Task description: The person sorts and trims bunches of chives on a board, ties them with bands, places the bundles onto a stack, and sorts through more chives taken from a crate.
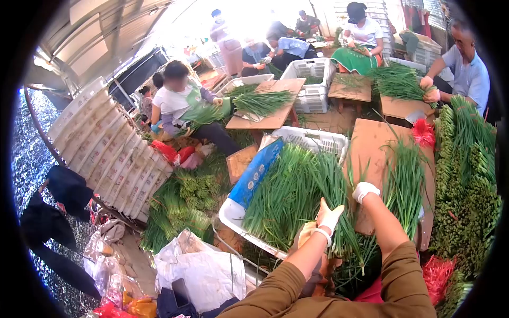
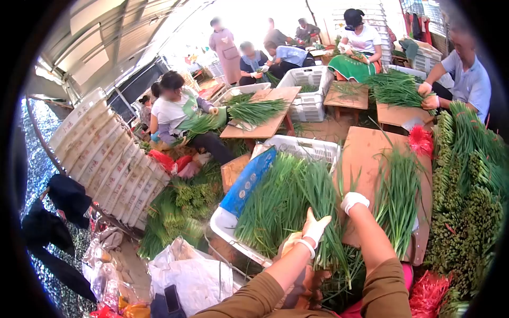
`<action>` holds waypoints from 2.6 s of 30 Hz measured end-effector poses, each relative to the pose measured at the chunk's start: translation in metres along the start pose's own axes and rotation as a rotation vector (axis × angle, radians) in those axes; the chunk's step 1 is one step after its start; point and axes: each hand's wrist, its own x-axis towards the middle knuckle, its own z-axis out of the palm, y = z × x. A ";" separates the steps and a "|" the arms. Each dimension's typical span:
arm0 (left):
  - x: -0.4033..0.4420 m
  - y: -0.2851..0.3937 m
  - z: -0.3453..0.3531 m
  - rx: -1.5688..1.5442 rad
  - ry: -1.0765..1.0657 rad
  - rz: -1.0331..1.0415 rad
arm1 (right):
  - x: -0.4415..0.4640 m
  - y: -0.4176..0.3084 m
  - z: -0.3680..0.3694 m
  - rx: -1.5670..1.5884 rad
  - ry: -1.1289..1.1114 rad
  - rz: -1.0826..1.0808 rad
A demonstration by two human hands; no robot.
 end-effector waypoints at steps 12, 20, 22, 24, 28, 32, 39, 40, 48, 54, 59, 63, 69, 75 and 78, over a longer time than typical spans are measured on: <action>-0.007 0.012 -0.007 -0.124 0.000 -0.027 | -0.127 -0.044 -0.127 -0.223 0.040 -0.396; -0.004 0.002 0.001 -0.372 -0.042 0.092 | -0.084 -0.002 -0.158 0.332 0.205 -0.426; 0.001 0.001 0.001 -0.354 -0.062 0.088 | -0.067 0.042 -0.104 -0.019 0.287 -0.435; -0.001 0.004 -0.001 -0.364 -0.078 0.098 | -0.059 0.076 -0.055 -0.094 0.215 -0.466; -0.006 0.010 -0.005 -0.347 -0.068 0.043 | -0.087 0.100 -0.025 -0.027 -0.111 -0.182; 0.000 0.005 -0.002 -0.475 -0.128 0.083 | -0.078 0.137 -0.034 0.740 -0.065 -0.157; 0.006 -0.002 -0.001 -0.491 -0.121 0.084 | -0.033 0.138 -0.045 0.368 -0.060 0.141; 0.001 0.005 -0.003 -0.439 -0.097 0.068 | -0.029 0.137 -0.046 0.188 -0.096 0.153; 0.002 0.004 -0.003 -0.498 -0.117 0.079 | -0.035 0.129 -0.035 -0.055 -0.256 0.225; 0.001 0.001 0.002 -0.431 -0.036 0.044 | -0.027 0.138 -0.025 -0.274 0.192 0.000; -0.002 0.002 -0.006 -0.409 -0.111 0.078 | -0.030 0.131 -0.020 -0.335 0.249 -0.011; -0.003 0.004 -0.008 -0.333 -0.070 0.091 | -0.039 0.147 -0.026 -0.197 0.304 -0.038; -0.009 0.010 -0.015 -0.346 -0.081 0.080 | -0.034 0.166 -0.049 1.172 0.801 -0.081; -0.012 0.013 -0.020 -0.346 -0.113 0.071 | -0.125 0.076 -0.055 0.349 0.270 -0.568; 0.014 -0.011 0.000 -0.403 -0.038 0.020 | -0.105 0.058 -0.023 0.310 0.087 -0.408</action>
